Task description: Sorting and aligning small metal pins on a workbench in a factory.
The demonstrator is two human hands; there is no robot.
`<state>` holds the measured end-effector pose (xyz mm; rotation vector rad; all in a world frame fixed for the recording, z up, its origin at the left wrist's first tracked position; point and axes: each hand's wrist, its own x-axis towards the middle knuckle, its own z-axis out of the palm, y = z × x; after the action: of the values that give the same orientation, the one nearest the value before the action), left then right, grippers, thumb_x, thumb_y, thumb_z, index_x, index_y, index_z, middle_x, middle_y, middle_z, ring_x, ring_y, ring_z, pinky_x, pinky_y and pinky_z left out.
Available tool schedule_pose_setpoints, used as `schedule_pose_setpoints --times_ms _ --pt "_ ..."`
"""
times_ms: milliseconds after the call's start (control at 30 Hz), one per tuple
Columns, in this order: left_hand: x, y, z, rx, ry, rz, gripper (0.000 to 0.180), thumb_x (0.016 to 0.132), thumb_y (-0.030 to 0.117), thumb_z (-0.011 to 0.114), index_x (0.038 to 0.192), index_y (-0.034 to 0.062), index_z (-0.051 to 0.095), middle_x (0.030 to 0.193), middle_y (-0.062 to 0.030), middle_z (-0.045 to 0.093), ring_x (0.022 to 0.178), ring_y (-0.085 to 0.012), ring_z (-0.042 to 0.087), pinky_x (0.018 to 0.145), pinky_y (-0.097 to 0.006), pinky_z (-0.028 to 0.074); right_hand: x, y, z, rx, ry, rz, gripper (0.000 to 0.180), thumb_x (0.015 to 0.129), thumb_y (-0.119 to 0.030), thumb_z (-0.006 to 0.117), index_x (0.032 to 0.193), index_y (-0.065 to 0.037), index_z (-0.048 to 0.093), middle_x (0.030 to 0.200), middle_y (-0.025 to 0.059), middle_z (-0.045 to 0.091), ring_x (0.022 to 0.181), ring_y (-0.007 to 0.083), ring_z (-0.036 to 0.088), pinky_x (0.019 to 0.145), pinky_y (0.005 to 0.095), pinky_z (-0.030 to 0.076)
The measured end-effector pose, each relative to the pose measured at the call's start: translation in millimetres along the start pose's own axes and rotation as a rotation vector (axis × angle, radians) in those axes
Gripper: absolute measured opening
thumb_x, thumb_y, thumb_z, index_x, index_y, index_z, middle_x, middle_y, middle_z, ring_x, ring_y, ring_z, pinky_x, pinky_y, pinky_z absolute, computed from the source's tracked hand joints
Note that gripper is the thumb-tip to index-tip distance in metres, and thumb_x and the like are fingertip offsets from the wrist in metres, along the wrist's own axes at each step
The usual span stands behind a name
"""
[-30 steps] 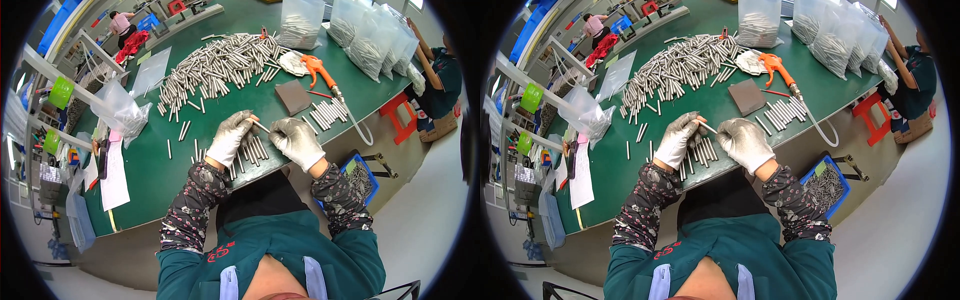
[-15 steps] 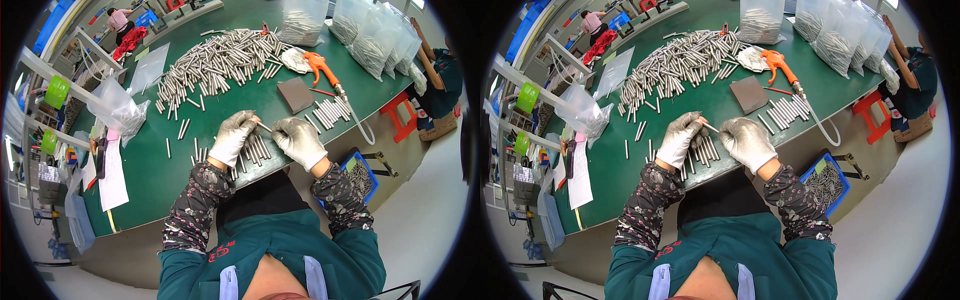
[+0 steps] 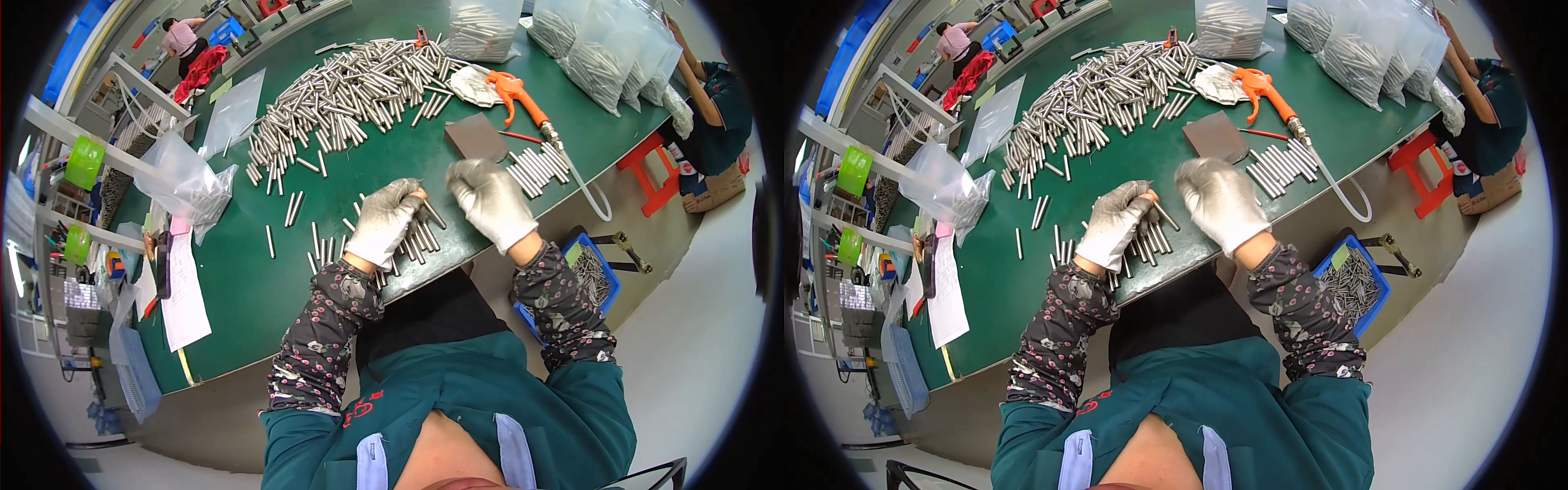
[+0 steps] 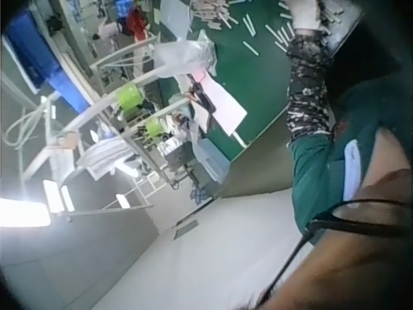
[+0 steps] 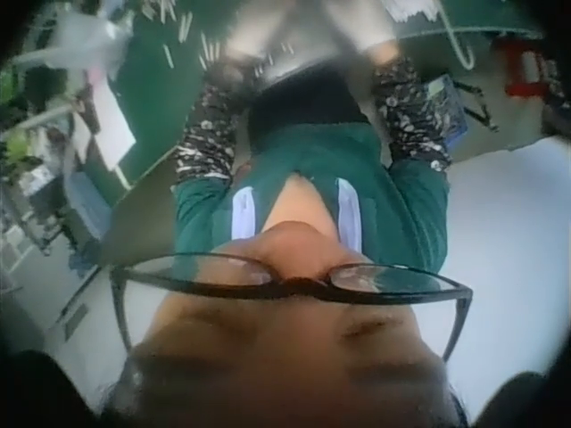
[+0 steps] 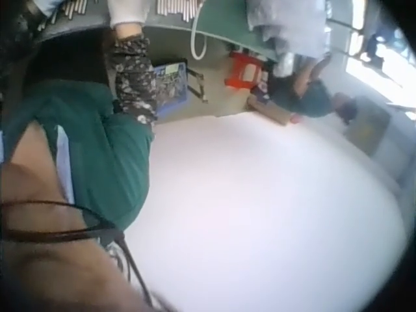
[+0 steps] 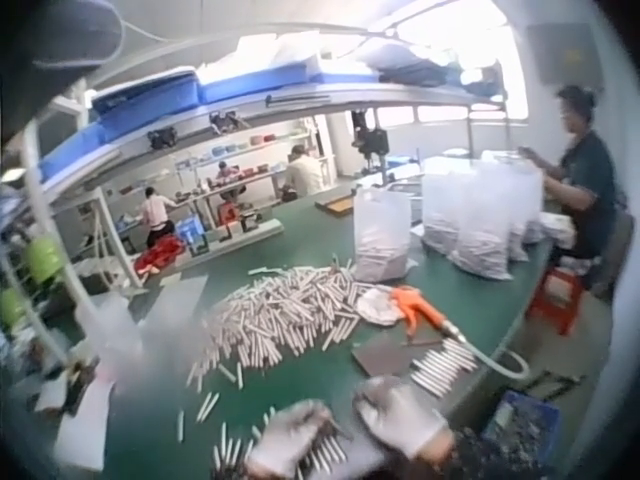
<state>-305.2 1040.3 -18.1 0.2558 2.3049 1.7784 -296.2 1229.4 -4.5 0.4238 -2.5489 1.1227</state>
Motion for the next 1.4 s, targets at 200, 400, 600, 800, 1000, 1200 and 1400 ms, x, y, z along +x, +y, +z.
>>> schedule_pose_setpoints --times_ms 200,400,600,800,1000,1200,1400 --pt "-1.7 2.8 1.3 -0.017 0.023 -0.056 0.025 0.092 0.018 0.058 0.106 -0.0023 0.062 0.07 -0.0031 0.063 0.056 -0.0063 0.052 0.052 -0.022 0.042 34.1 5.5 -22.6 -0.416 0.143 0.057 0.044 0.079 -0.03 0.064 0.115 -0.007 0.058 0.111 0.0164 0.062 0.104 0.034 0.058 0.088 0.047 0.046" --pt "-2.0 8.4 3.1 -0.033 0.019 -0.062 0.024 0.092 0.017 0.058 0.106 -0.0015 0.062 0.071 -0.0023 0.062 0.054 -0.0051 0.051 0.05 -0.02 0.041 45.6 10.6 -5.0 -0.779 -0.076 0.223 0.077 0.075 -0.053 0.062 0.136 -0.01 0.045 0.136 0.0222 0.043 0.131 0.0379 0.036 0.103 0.0661 0.021" --pt "-0.3 4.4 1.0 -0.034 0.022 -0.069 0.026 0.092 0.016 0.059 0.109 -0.0024 0.061 0.072 -0.0027 0.063 0.054 -0.0062 0.052 0.051 -0.021 0.042 40.8 13.4 -9.1 -0.573 0.16 -0.034 0.061 0.07 -0.032 0.069 0.123 -0.005 0.054 0.115 0.0164 0.056 0.112 0.0342 0.051 0.096 0.0555 0.034" --pt "-1.5 4.7 3.0 0.032 0.029 -0.021 0.026 0.092 0.017 0.059 0.11 -0.0021 0.061 0.076 -0.0048 0.064 0.056 -0.0065 0.054 0.051 -0.021 0.043 -20.3 -15.2 -22.7 -0.253 0.033 -0.142 0.052 0.072 -0.025 0.061 0.118 -0.002 0.058 0.114 0.025 0.055 0.108 0.0385 0.054 0.092 0.0453 0.045" --pt "-1.5 2.0 0.2 0.167 0.063 0.187 0.025 0.093 0.016 0.057 0.109 -0.0019 0.061 0.078 -0.0057 0.065 0.057 -0.0076 0.056 0.052 -0.022 0.045 -27.7 -28.3 -10.6 -0.313 -0.087 -0.186 0.051 0.073 -0.026 0.063 0.119 -0.004 0.059 0.122 0.0253 0.053 0.099 0.0371 0.058 0.087 0.0458 0.047" --pt "-4.1 3.1 2.4 0.201 0.072 0.214 0.024 0.093 0.015 0.057 0.109 -0.003 0.06 0.075 -0.0058 0.064 0.056 -0.0075 0.055 0.052 -0.022 0.045 -29.7 -29.2 -9.7 -0.336 0.008 -0.272 0.051 0.071 -0.026 0.063 0.118 -0.007 0.059 0.119 0.0229 0.054 0.098 0.0363 0.058 0.084 0.0465 0.047" --pt "-1.2 3.3 1.0 -0.004 -0.02 -0.003 0.024 0.093 0.016 0.057 0.108 -0.0027 0.06 0.075 -0.0049 0.064 0.057 -0.007 0.055 0.054 -0.021 0.045 -22.5 -19.1 -16.6 -0.378 0.056 -0.153 0.047 0.072 -0.024 0.062 0.115 -0.006 0.061 0.118 0.0227 0.055 0.096 0.0367 0.058 0.083 0.0472 0.047"
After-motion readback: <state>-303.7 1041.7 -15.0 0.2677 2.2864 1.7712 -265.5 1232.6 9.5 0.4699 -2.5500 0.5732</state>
